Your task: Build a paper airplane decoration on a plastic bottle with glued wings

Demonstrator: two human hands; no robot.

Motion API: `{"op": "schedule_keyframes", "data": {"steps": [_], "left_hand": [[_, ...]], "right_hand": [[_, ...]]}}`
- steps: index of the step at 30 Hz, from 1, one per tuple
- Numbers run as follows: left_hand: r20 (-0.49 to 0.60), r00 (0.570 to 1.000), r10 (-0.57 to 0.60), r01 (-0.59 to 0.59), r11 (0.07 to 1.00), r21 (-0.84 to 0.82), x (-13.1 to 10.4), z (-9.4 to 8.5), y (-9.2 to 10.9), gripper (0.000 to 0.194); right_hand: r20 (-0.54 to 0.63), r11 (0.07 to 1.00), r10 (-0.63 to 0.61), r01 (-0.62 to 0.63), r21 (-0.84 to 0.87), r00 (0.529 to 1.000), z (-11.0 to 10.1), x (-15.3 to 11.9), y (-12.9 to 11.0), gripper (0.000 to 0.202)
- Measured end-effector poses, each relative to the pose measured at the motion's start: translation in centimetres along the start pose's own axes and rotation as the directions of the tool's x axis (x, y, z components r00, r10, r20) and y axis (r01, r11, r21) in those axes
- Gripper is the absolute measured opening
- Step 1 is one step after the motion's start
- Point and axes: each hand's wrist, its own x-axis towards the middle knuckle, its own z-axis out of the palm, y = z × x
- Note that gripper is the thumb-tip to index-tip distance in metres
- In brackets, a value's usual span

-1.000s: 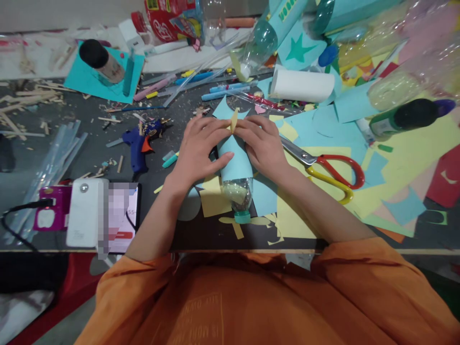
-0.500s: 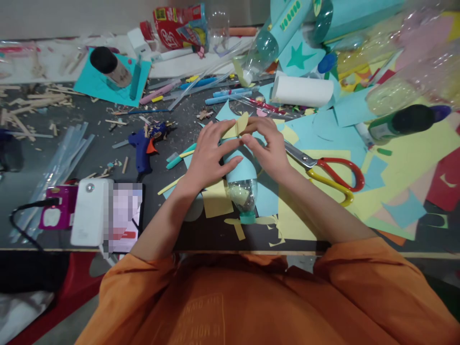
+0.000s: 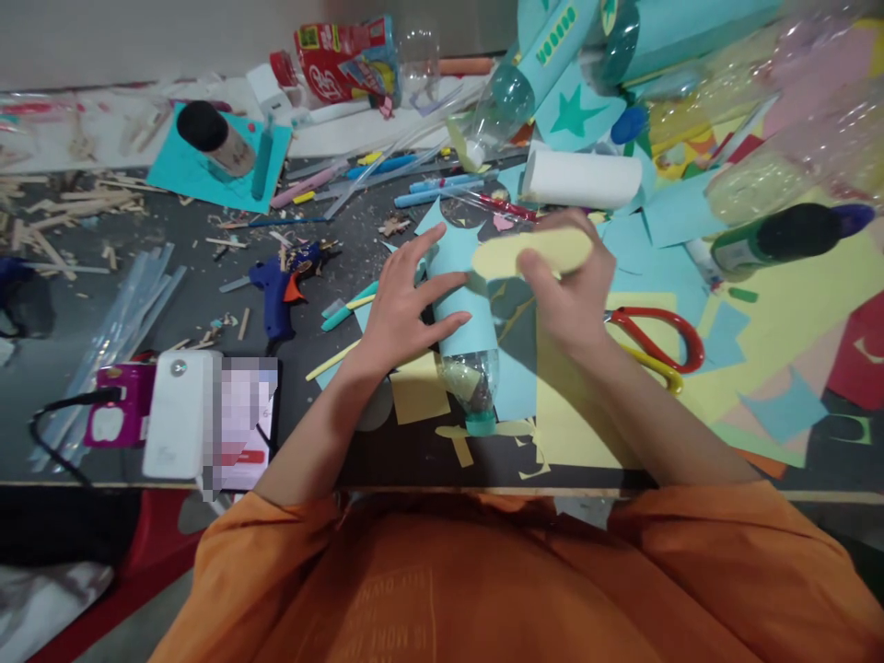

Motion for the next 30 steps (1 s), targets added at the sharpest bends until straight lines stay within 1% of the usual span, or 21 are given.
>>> {"op": "schedule_keyframes", "data": {"steps": [2, 5, 6, 8, 9, 10, 11, 12, 13, 14, 15, 16, 17, 18, 20, 22, 24, 25, 26, 28, 30], "left_hand": [[0.004, 1.000, -0.021, 0.021, 1.000, -0.001, 0.1, -0.1, 0.3, 0.048], [-0.003, 1.000, -0.006, 0.006, 1.000, -0.010, 0.3, -0.8, 1.0, 0.043], [-0.011, 1.000, 0.010, -0.010, 1.000, -0.020, 0.4, -1.4, 1.3, 0.041], [-0.034, 0.999, 0.033, -0.035, 0.999, -0.038, 0.3, -3.3, 1.8, 0.034], [-0.071, 0.997, 0.000, -0.003, 0.999, -0.035, 0.2, -4.6, 1.9, 0.031], [-0.150, 0.986, -0.074, 0.072, 0.997, -0.017, 0.0, -6.0, 1.9, 0.029], [-0.211, 0.960, -0.182, 0.192, 0.981, 0.030, -0.4, -7.6, 1.7, 0.028], [-0.263, 0.916, -0.304, 0.338, 0.937, 0.093, -0.7, -9.1, 1.3, 0.026], [-0.264, 0.853, -0.451, 0.505, 0.840, 0.199, -1.1, -10.5, 0.8, 0.023], [-0.206, 0.761, -0.615, 0.645, 0.687, 0.333, -1.4, -11.7, 0.2, 0.023], [-0.142, 0.636, -0.758, 0.721, 0.518, 0.461, -1.7, -12.5, -0.6, 0.026], [-0.048, 0.497, -0.866, 0.733, 0.390, 0.558, -1.9, -13.1, -1.4, 0.032], [0.067, 0.385, -0.920, 0.709, 0.341, 0.617, -2.0, -13.4, -2.2, 0.035], [0.126, 0.330, -0.936, 0.695, 0.331, 0.639, -2.0, -13.5, -3.0, 0.034], [0.159, 0.335, -0.929, 0.700, 0.359, 0.618, -1.9, -13.2, -4.1, 0.030], [0.150, 0.359, -0.921, 0.742, 0.379, 0.553, -1.6, -12.7, -4.6, 0.026], [0.145, 0.351, -0.925, 0.875, 0.379, 0.302, -1.3, -12.6, -4.6, 0.021], [0.149, 0.351, -0.925, 0.925, 0.367, 0.099, -1.2, -12.6, -4.5, 0.021], [0.137, 0.366, -0.920, 0.929, 0.352, -0.113, -1.1, -12.7, -4.3, 0.025], [0.080, 0.437, -0.896, 0.837, 0.373, -0.402, -1.0, -12.8, -4.0, 0.033], [0.049, 0.522, -0.852, 0.756, 0.435, -0.490, -0.8, -12.8, -3.6, 0.034]], "right_hand": [[-0.050, 0.989, -0.140, 0.142, 0.049, 0.989, -0.7, -1.6, -2.2, 0.014], [0.068, 0.942, -0.319, 0.308, 0.135, 0.945, -0.5, -3.7, -4.4, 0.014], [0.096, 0.933, -0.342, 0.325, 0.153, 0.935, -0.2, -4.1, -4.7, 0.016], [0.134, 0.920, -0.372, 0.346, 0.183, 0.919, 0.4, -4.5, -4.7, 0.018], [0.133, 0.915, -0.382, 0.354, 0.194, 0.914, 0.7, -4.6, -4.4, 0.019], [0.126, 0.910, -0.391, 0.362, 0.204, 0.912, 1.0, -4.6, -4.1, 0.018], [0.116, 0.907, -0.395, 0.367, 0.209, 0.911, 1.1, -4.7, -3.9, 0.017], [0.109, 0.905, -0.397, 0.368, 0.214, 0.911, 1.2, -4.7, -3.6, 0.015], [0.108, 0.905, -0.394, 0.365, 0.218, 0.913, 1.3, -4.8, -3.5, 0.013], [0.112, 0.906, -0.390, 0.360, 0.223, 0.914, 1.3, -4.9, -3.3, 0.010], [0.115, 0.906, -0.389, 0.356, 0.230, 0.914, 1.3, -4.9, -3.3, 0.007], [0.113, 0.904, -0.391, 0.357, 0.236, 0.914, 1.3, -5.0, -3.3, 0.005], [0.105, 0.901, -0.395, 0.362, 0.240, 0.913, 1.4, -5.1, -3.3, 0.005], [0.096, 0.899, -0.397, 0.366, 0.241, 0.913, 1.4, -5.1, -3.3, 0.006], [0.078, 0.897, -0.400, 0.373, 0.235, 0.913, 1.5, -5.1, -3.3, 0.007], [0.060, 0.897, -0.402, 0.380, 0.226, 0.914, 1.7, -5.1, -3.3, 0.008], [0.051, 0.896, -0.404, 0.383, 0.222, 0.914, 1.8, -5.1, -3.3, 0.009], [0.054, 0.897, -0.403, 0.382, 0.223, 0.914, 1.8, -5.1, -3.2, 0.009], [0.062, 0.897, -0.403, 0.380, 0.225, 0.913, 1.8, -5.1, -3.2, 0.008], [0.073, 0.896, -0.403, 0.377, 0.234, 0.912, 1.8, -5.1, -3.1, 0.006], [0.076, 0.896, -0.402, 0.375, 0.238, 0.913, 1.7, -5.1, -3.1, 0.006]]}}
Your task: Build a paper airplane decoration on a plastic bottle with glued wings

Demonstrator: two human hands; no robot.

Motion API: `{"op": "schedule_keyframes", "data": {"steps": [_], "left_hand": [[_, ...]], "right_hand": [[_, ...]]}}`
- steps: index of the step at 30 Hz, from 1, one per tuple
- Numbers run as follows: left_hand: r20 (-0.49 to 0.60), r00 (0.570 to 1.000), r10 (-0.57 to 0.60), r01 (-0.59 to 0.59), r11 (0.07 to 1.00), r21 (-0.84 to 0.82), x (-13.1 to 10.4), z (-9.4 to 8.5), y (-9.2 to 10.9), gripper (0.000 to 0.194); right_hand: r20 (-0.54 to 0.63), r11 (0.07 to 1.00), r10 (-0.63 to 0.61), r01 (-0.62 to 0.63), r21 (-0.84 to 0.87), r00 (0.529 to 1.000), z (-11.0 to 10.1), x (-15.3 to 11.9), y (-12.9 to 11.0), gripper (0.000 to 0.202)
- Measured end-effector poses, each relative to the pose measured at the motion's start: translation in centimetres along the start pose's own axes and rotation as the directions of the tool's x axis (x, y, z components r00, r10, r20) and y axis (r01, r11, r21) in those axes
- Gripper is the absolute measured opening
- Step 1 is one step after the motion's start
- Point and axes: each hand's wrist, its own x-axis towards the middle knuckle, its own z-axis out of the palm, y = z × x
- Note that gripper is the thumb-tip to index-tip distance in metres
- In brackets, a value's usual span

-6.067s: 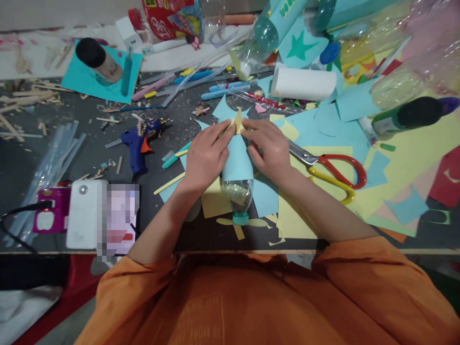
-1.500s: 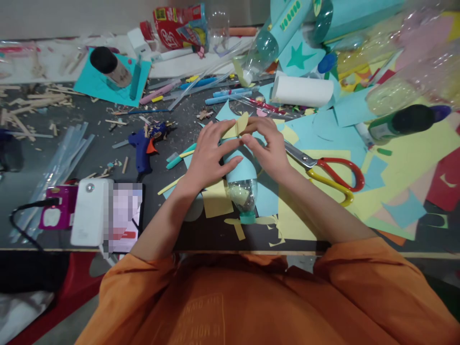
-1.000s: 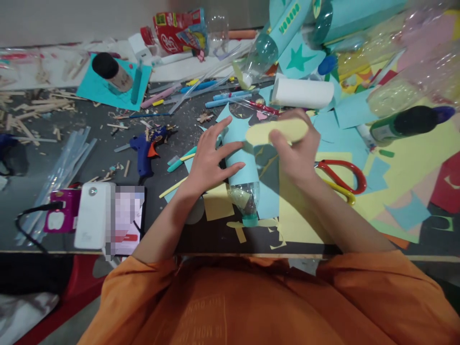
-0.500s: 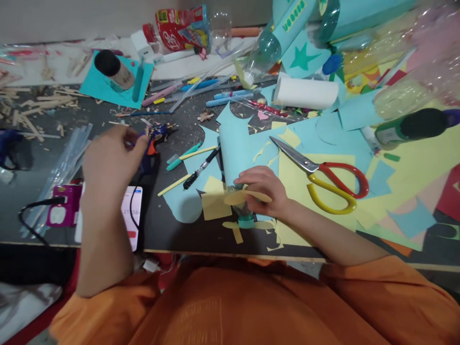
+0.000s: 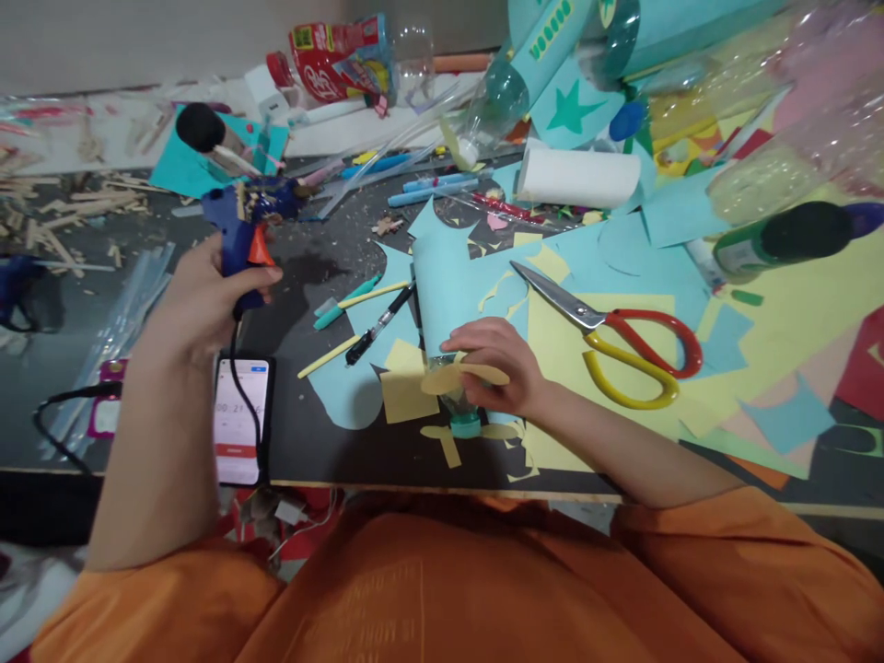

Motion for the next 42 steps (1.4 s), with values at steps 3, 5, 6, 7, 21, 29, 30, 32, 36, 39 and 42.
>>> {"op": "schedule_keyframes", "data": {"steps": [3, 5, 6, 7, 21, 29, 30, 32, 36, 39, 42], "left_hand": [[0.200, 0.979, 0.042, -0.026, 0.996, -0.081, -0.4, 1.0, 0.4, 0.033], [0.283, 0.954, 0.099, -0.062, 0.989, -0.137, -0.8, 2.1, 0.6, 0.037], [0.316, 0.940, 0.128, -0.082, 0.984, -0.156, -1.0, 2.8, 0.8, 0.038], [0.340, 0.928, 0.151, -0.095, 0.980, -0.176, -1.2, 3.4, 0.9, 0.039], [0.311, 0.899, 0.309, -0.311, 0.949, -0.044, -2.7, 6.3, 0.8, 0.069], [0.331, 0.891, 0.310, -0.324, 0.946, -0.016, -2.8, 6.8, 0.8, 0.073], [0.334, 0.890, 0.311, -0.328, 0.945, -0.006, -2.8, 6.8, 0.8, 0.072], [0.333, 0.890, 0.311, -0.335, 0.942, 0.015, -3.0, 6.7, 1.0, 0.070], [0.305, 0.900, 0.312, -0.338, 0.941, 0.034, -3.3, 6.5, 1.2, 0.064], [0.281, 0.905, 0.319, -0.345, 0.937, 0.047, -3.3, 6.2, 1.1, 0.060], [0.258, 0.906, 0.334, -0.367, 0.926, 0.089, -3.3, 5.9, 0.9, 0.058]], "right_hand": [[0.011, 1.000, 0.005, -0.005, -0.001, 1.000, -0.1, 0.0, 0.0, 0.008], [0.025, 1.000, 0.010, -0.010, 0.003, 1.000, -0.2, 0.0, 0.0, 0.008], [0.031, 1.000, 0.011, -0.011, 0.009, 0.999, -0.2, 0.0, 0.0, 0.009], [0.036, 1.000, 0.012, -0.012, 0.016, 0.999, -0.2, 0.0, 0.0, 0.009], [0.041, 0.997, 0.051, -0.054, 0.063, 0.998, 0.0, -0.1, 0.0, 0.008], [0.022, 0.998, 0.038, -0.039, 0.051, 0.999, 0.2, 0.0, 0.0, 0.010], [0.017, 0.997, 0.045, -0.046, 0.058, 0.999, 0.2, -0.1, 0.0, 0.010], [0.009, 0.995, 0.059, -0.059, 0.075, 0.998, 0.3, -0.1, 0.0, 0.009], [0.021, 0.993, 0.064, -0.066, 0.102, 0.998, 0.4, -0.3, 0.1, 0.007], [0.031, 0.993, 0.071, -0.074, 0.092, 0.997, 0.3, -0.4, 0.1, 0.008], [0.037, 0.993, 0.068, -0.071, 0.092, 0.997, 0.2, -0.3, 0.1, 0.008]]}}
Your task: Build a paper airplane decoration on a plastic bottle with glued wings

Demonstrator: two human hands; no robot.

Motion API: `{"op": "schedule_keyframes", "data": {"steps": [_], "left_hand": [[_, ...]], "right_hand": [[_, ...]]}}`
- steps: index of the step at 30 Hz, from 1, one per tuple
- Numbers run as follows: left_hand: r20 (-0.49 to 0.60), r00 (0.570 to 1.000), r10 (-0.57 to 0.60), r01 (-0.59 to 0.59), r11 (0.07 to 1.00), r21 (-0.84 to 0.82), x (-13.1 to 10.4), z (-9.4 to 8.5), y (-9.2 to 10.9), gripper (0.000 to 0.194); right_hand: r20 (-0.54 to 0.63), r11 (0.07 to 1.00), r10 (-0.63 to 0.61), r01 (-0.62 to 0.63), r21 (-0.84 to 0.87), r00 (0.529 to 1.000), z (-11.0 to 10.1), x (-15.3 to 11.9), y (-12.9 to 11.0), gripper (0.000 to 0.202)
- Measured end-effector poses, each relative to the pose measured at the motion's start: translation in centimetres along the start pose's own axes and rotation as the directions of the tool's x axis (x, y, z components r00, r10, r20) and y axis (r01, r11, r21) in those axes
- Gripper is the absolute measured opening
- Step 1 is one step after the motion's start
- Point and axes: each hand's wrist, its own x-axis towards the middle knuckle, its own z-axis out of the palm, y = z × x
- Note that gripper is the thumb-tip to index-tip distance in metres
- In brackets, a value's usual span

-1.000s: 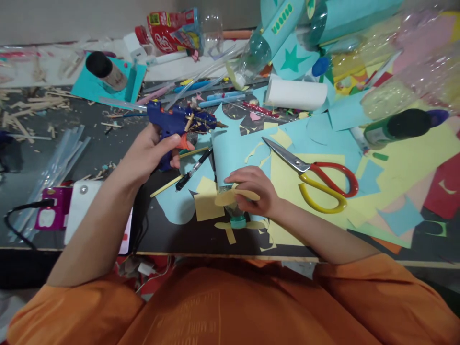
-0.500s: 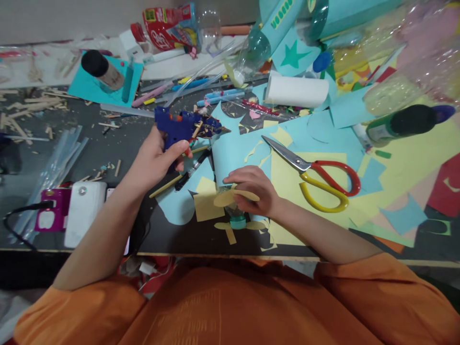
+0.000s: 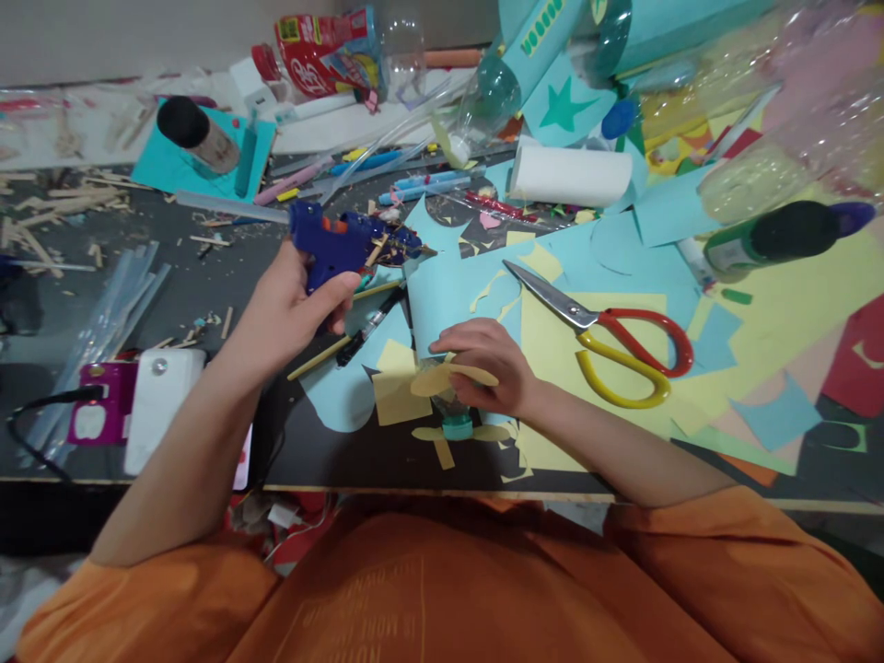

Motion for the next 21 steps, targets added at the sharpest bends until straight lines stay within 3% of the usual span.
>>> {"op": "schedule_keyframes", "data": {"steps": [10, 14, 18, 21], "left_hand": [[-0.039, 0.999, -0.029, 0.034, 0.989, 0.146, -0.4, -1.0, -0.2, 0.057], [0.006, 0.999, -0.050, 0.047, 0.975, 0.219, -0.6, -1.4, 0.5, 0.052], [0.017, 0.994, -0.111, 0.102, 0.956, 0.276, -1.0, -1.9, 1.2, 0.055], [-0.026, 0.976, -0.216, 0.208, 0.892, 0.401, -0.8, -2.8, 0.8, 0.043]], "right_hand": [[0.008, 1.000, -0.014, 0.014, 0.005, 1.000, -0.1, 0.0, 0.1, 0.008], [0.020, 1.000, -0.007, 0.007, 0.005, 1.000, 0.0, -0.1, 0.1, 0.010], [0.008, 1.000, -0.021, 0.021, 0.013, 1.000, 0.1, -0.2, 0.2, 0.012], [0.010, 1.000, -0.023, 0.023, -0.013, 1.000, -0.1, -0.1, 0.2, 0.009]]}}
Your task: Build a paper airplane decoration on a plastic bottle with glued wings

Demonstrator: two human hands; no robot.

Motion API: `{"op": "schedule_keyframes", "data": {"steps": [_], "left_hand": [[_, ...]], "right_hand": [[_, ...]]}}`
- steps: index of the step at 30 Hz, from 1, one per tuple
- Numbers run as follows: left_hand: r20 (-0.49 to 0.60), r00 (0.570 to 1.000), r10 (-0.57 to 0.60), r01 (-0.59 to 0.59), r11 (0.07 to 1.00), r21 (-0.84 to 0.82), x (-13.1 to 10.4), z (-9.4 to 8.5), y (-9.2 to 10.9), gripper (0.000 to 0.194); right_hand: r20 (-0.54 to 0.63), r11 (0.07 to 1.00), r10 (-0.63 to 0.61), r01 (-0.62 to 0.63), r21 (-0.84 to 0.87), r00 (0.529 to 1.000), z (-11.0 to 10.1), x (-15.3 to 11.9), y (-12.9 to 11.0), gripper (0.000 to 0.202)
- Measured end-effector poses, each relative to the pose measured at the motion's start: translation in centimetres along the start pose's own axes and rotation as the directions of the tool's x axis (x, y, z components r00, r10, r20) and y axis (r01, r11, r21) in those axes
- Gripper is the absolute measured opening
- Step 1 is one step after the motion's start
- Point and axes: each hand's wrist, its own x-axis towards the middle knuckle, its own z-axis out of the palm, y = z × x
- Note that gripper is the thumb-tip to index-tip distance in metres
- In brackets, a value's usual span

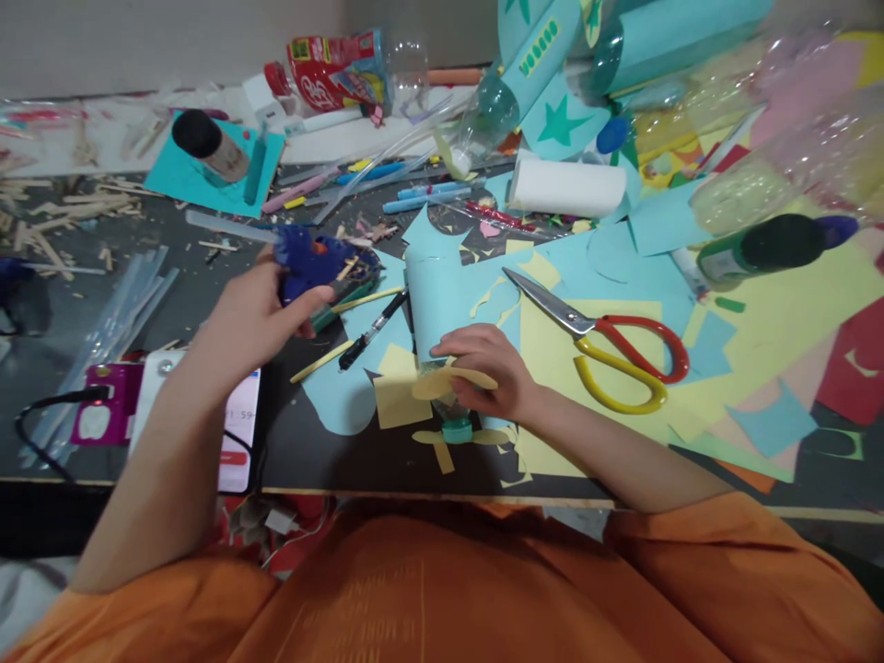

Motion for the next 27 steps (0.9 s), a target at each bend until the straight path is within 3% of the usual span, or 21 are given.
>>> {"op": "schedule_keyframes", "data": {"steps": [2, 5, 7, 9, 11, 13, 15, 17, 19, 20, 22, 27], "left_hand": [[-0.013, 0.994, -0.113, 0.113, 0.994, 0.007, 0.6, -0.4, -1.1, 0.033], [-0.145, 0.940, -0.308, 0.242, 0.905, -0.349, 1.7, -1.0, -3.3, 0.022], [-0.079, 0.895, -0.440, 0.364, 0.819, -0.443, 2.2, -1.4, -4.5, 0.013], [-0.032, 0.873, -0.488, 0.450, 0.827, -0.336, 2.1, -1.9, -5.1, 0.010], [-0.077, 0.887, -0.454, 0.456, 0.890, -0.004, 1.6, -2.5, -4.9, 0.017], [-0.160, 0.917, -0.365, 0.399, 0.854, 0.335, 0.8, -2.9, -4.0, 0.028], [-0.291, 0.915, -0.280, 0.387, 0.815, 0.431, -0.3, -2.7, -2.7, 0.030], [-0.347, 0.930, -0.124, 0.274, 0.862, 0.426, -1.4, -1.7, -1.2, 0.027], [-0.254, 0.966, 0.042, 0.037, 0.954, 0.298, -2.1, 0.2, 0.3, 0.024], [-0.158, 0.981, 0.116, -0.088, 0.981, 0.173, -2.4, 1.3, 1.0, 0.020], [-0.059, 0.972, 0.228, -0.228, 0.974, 0.006, -2.4, 3.8, 2.1, 0.020], [-0.228, 0.898, 0.375, -0.419, 0.889, -0.187, -0.6, 8.7, 3.6, 0.023]], "right_hand": [[0.011, 0.999, 0.003, -0.002, -0.035, 1.000, -0.2, 0.2, -0.1, 0.008], [0.026, 0.997, -0.011, 0.013, -0.072, 1.000, -0.4, 0.4, -0.2, 0.007], [0.024, 0.996, -0.025, 0.027, -0.084, 0.999, -0.4, 0.5, -0.3, 0.007], [0.020, 0.995, -0.035, 0.037, -0.094, 0.999, -0.4, 0.5, -0.3, 0.006], [0.020, 0.994, -0.036, 0.038, -0.100, 0.999, -0.4, 0.5, -0.3, 0.006], [0.021, 0.995, -0.033, 0.035, -0.098, 0.999, -0.4, 0.4, -0.2, 0.005], [0.017, 0.996, -0.028, 0.029, -0.080, 0.999, -0.3, 0.3, -0.1, 0.004], [0.003, 0.998, -0.030, 0.030, -0.050, 1.000, -0.4, 0.2, 0.0, 0.004], [-0.022, 0.999, -0.034, 0.034, -0.012, 0.999, -0.4, 0.2, 0.0, 0.003], [-0.039, 1.000, -0.022, 0.022, 0.006, 0.999, -0.4, 0.3, -0.1, 0.003], [-0.089, 0.996, 0.065, -0.060, 0.059, 0.994, -0.5, 0.4, -0.5, 0.008], [-0.223, 0.882, 0.415, -0.330, 0.335, 0.882, -0.2, 0.9, -1.5, 0.008]]}}
